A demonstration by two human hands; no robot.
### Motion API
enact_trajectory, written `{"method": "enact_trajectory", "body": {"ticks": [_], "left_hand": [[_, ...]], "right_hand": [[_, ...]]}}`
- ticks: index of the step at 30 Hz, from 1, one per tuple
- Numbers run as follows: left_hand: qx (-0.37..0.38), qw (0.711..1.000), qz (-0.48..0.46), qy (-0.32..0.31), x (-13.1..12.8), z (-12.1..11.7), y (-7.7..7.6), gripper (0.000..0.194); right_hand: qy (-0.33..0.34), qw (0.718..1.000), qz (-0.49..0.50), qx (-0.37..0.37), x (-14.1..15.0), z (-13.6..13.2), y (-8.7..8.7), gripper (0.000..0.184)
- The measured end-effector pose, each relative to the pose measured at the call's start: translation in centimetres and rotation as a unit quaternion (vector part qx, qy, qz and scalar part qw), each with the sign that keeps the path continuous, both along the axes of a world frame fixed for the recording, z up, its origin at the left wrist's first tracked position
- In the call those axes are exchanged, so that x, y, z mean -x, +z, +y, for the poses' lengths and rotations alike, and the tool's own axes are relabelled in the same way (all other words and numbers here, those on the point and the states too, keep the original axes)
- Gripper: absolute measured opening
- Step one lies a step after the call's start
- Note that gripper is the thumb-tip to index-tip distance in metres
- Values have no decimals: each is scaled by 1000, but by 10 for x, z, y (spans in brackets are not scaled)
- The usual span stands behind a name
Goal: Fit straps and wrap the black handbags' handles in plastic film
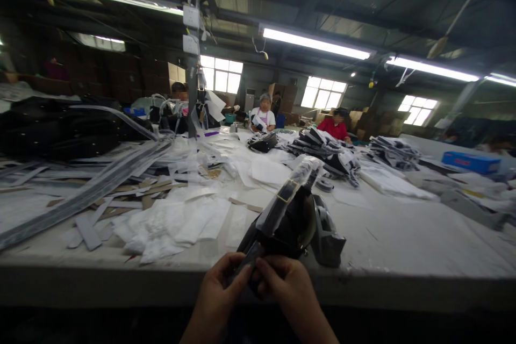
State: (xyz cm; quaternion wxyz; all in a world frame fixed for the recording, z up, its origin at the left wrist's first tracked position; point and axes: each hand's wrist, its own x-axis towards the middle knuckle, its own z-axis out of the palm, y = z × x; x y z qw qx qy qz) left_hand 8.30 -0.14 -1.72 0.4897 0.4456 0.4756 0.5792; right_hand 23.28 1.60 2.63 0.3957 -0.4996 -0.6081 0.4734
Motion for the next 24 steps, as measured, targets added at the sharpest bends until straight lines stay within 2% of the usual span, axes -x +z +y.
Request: {"method": "enact_trajectory", "body": {"ticks": [3,6,11,16,21,24], "left_hand": [[69,995,-55,-42,0,1,-1,43],[118,986,-87,-83,0,0,2,50],[137,980,-107,-96,-1,-7,8,47],[149,977,-105,-114,-3,-7,7,49],[161,972,-122,-121,-3,-4,6,52],[155,971,-120,-140,-4,-3,2,54]], "right_hand": [[44,996,67,35,-6,0,-4,39],[10,999,40,25,-6,-4,-5,37],[-49,999,-10,-22,0,-10,-7,33],[-100,990,-39,-94,11,-11,-23,28],[-134,987,-26,-78,21,-9,-30,28],[-110,992,-18,-59,22,-8,-26,25]]}}
